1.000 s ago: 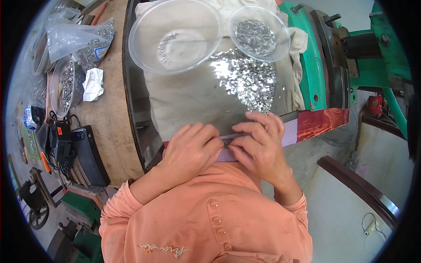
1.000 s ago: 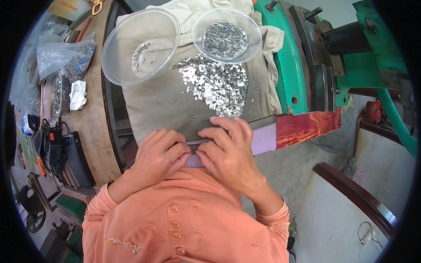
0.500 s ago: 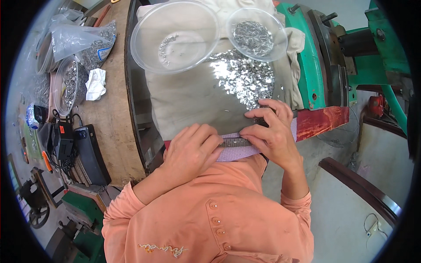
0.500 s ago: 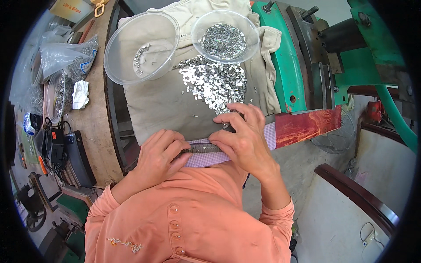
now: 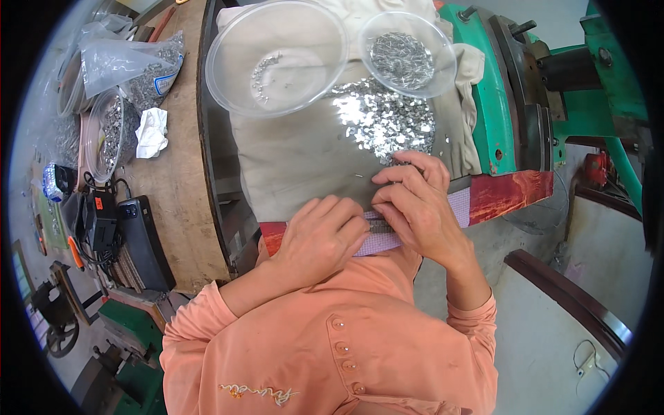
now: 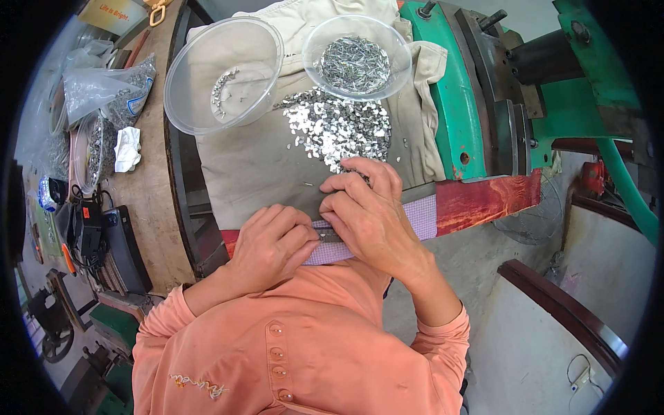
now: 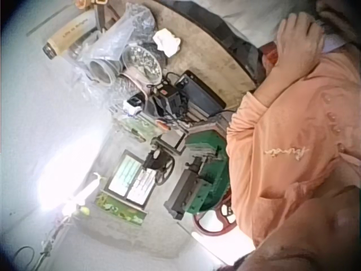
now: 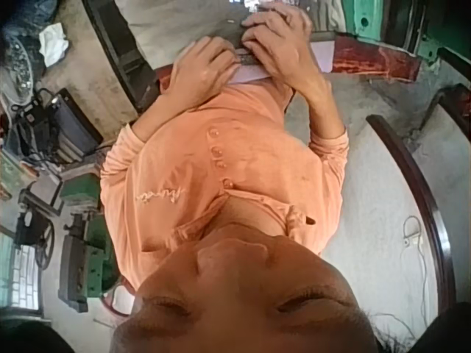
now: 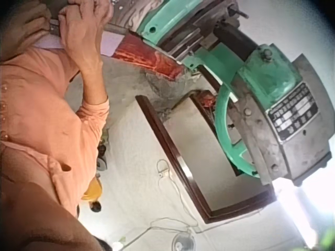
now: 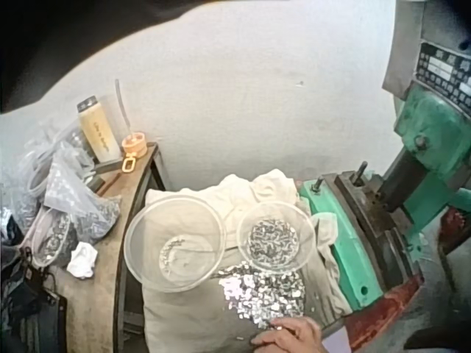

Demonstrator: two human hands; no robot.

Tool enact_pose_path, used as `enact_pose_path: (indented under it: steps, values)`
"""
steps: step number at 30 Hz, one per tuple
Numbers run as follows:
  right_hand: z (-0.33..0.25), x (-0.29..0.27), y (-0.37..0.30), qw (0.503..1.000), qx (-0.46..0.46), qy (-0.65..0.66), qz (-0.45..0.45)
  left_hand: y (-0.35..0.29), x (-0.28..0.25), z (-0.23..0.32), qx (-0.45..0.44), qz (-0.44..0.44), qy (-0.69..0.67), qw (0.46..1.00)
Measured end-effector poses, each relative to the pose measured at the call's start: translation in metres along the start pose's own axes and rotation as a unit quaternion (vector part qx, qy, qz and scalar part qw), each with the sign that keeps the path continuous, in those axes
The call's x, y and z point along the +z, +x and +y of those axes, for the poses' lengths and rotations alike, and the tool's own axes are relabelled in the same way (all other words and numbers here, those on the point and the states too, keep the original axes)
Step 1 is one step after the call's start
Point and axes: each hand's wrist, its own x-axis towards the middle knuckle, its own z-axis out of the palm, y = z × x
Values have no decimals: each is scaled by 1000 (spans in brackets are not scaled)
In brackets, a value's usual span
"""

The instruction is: The person inserts small metal pieces into a slotted metal strip by hand, then positions the loaded strip under a mechanical press machine and operates the press by turning its handle.

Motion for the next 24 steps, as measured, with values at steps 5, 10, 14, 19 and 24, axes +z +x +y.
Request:
enact_pose_path:
  steps: [5, 10, 14, 19, 24]
  values:
    - [-3, 8, 13, 998, -16, -46, 45, 0, 1, 0, -18, 14, 6, 1000]
    - [-6, 11, 12, 997, -8, -63, 50, 0, 2, 1, -30, 15, -11, 999]
    - [-9, 14, 8, 995, -13, -90, 45, -3, 3, 1, -28, 10, -2, 1000]
    - [-10, 16, 7, 992, 19, -99, 73, -4, 0, 0, -21, -3, -24, 999]
    - [-10, 15, 3, 992, 28, -99, 74, -7, -7, -3, -30, 6, -55, 998]
